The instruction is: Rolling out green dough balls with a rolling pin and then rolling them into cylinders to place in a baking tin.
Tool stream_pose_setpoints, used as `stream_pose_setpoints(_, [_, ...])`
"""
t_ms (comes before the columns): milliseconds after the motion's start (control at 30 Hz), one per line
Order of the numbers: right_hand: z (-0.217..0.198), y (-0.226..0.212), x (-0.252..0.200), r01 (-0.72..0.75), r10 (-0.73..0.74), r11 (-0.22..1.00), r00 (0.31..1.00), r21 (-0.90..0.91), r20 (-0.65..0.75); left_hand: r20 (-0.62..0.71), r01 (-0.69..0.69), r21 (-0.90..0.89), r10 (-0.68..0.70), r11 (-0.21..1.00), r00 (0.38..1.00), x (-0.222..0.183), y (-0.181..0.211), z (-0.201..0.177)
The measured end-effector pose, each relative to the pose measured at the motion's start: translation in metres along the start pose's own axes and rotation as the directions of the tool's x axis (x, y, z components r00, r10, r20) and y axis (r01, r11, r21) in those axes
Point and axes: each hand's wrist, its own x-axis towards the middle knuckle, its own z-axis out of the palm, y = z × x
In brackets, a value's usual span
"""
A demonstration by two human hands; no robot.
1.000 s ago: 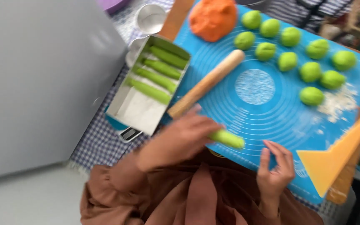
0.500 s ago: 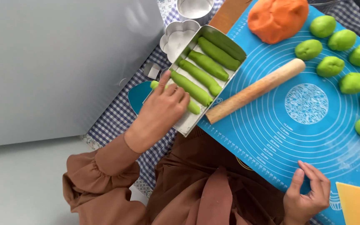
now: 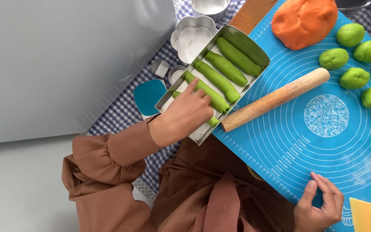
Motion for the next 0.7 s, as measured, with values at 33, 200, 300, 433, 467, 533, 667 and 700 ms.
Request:
stream_pose_setpoints(33, [0.000, 0.000, -0.001, 0.000, 0.000, 1.000, 1.000, 0.001, 0.001, 0.001, 0.001, 0.000, -0.001, 1.000, 1.000, 0.003, -0.005, -0.008])
stream_pose_setpoints(200, [-0.002, 0.002, -0.001, 0.001, -0.001, 1.000, 1.000, -0.010, 0.020, -0.087, 0.146, 0.088, -0.138, 0.985, 0.987, -0.012, -0.042, -0.054])
stream_pose_setpoints(300, [-0.001, 0.000, 0.000, -0.011, 0.011, 1.000, 1.000, -0.004, 0.023, -0.073, 0.239, 0.108, -0.232, 0.965, 0.970, -0.025, -0.050, -0.057])
stream_pose_setpoints(433, [0.001, -0.023, 0.010, -0.024, 0.025, 1.000, 1.000, -0.019, 0.006, 0.008, 0.252, 0.062, -0.252, 0.966, 0.968, -0.020, -0.055, -0.029])
stream_pose_setpoints(467, [0.004, -0.029, 0.013, 0.051, -0.051, 0.999, 0.999, -0.008, -0.004, 0.026, 0.251, 0.074, -0.253, 0.965, 0.967, -0.019, -0.056, -0.023])
stream_pose_setpoints(533, [0.012, -0.054, 0.021, 0.118, -0.118, 0.993, 0.993, -0.003, -0.019, 0.044, 0.240, 0.084, -0.245, 0.967, 0.969, -0.015, -0.057, -0.012])
stream_pose_setpoints(667, [0.029, -0.140, 0.056, 0.244, -0.266, 0.941, 0.962, 0.233, 0.067, 0.021, 0.207, 0.209, -0.216, 0.956, 0.976, -0.010, -0.056, -0.005])
stream_pose_setpoints(700, [0.031, -0.165, 0.067, 0.268, -0.317, 0.910, 0.942, 0.317, 0.114, -0.007, 0.195, 0.236, -0.199, 0.952, 0.980, -0.010, -0.055, -0.006])
